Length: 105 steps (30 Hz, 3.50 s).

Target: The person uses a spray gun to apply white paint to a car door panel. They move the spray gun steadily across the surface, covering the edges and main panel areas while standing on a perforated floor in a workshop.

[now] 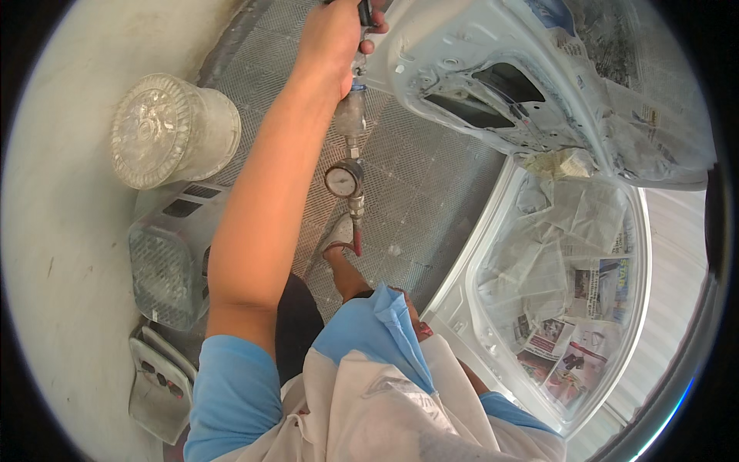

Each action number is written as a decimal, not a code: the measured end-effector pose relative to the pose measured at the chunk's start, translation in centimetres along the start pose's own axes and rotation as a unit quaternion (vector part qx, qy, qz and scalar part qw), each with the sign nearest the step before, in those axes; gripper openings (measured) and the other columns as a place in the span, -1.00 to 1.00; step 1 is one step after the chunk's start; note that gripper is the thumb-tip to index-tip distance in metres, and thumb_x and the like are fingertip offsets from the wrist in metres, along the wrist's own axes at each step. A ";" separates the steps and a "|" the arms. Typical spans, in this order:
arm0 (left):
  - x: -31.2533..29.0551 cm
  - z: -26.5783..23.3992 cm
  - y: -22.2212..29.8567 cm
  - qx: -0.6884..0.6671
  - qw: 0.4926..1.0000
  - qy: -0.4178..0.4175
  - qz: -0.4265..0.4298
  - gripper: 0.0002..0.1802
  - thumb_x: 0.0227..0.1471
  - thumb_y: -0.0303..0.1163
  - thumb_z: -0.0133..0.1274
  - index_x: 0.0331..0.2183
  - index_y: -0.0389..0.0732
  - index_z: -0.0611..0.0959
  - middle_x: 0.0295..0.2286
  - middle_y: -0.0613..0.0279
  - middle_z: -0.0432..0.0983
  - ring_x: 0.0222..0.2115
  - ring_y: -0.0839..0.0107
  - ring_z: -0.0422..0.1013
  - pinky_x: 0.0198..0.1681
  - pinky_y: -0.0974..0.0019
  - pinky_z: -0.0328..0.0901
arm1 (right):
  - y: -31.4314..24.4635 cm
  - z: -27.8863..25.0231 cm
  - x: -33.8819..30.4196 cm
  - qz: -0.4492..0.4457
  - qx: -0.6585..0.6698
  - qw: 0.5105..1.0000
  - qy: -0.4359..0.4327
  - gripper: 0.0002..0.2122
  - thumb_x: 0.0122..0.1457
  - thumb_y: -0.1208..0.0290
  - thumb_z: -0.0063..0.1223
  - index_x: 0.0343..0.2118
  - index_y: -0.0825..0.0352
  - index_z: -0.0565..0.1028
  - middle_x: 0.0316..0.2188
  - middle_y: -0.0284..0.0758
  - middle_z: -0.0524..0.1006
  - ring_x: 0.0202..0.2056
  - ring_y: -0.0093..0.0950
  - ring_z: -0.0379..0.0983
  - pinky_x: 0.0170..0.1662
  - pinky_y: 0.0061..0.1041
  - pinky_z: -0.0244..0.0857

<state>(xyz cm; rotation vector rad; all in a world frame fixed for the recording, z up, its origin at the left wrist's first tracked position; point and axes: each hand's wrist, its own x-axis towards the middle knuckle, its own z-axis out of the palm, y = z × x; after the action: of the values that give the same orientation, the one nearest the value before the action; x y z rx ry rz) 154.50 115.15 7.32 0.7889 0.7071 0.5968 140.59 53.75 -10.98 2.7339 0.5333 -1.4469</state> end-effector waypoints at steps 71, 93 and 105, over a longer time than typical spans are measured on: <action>-4.5 1.4 -12.5 -0.016 0.990 0.127 -0.063 -0.42 0.53 0.05 -0.15 -0.06 -0.30 0.67 -0.39 0.31 0.48 -0.37 0.45 0.48 -0.43 0.38 0.23 | 2.4 -2.3 0.3 -0.099 0.057 0.993 0.011 -0.49 0.39 0.06 0.12 0.26 0.29 0.47 0.15 0.04 0.52 0.18 0.07 0.49 0.25 -0.03 0.41; -8.3 2.5 -11.1 -0.031 0.998 0.047 -0.032 -0.39 0.50 0.17 -0.16 -0.01 -0.22 0.62 -0.34 0.34 0.54 -0.28 0.46 0.49 -0.42 0.39 0.23 | -8.9 -18.6 9.7 -0.078 0.351 0.894 0.268 -0.41 0.48 -0.05 0.02 0.17 0.50 0.57 0.13 0.04 0.62 0.18 -0.11 0.55 0.26 -0.22 0.36; 2.2 -10.1 -40.2 -0.047 0.985 0.118 -0.120 -0.39 0.49 0.22 -0.17 -0.13 -0.16 0.63 -0.40 0.39 0.50 -0.35 0.53 0.45 -0.46 0.40 0.23 | -19.4 -13.7 27.7 -0.263 0.437 0.805 0.302 -0.55 0.51 0.15 0.07 0.20 0.46 0.55 0.04 -0.12 0.66 0.11 -0.37 0.56 0.25 -0.36 0.35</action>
<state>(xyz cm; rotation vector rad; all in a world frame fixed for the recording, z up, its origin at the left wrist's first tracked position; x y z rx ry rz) 156.87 98.16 -30.52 0.5387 0.9699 0.5039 160.16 82.42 -22.35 4.1184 0.8551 -0.9459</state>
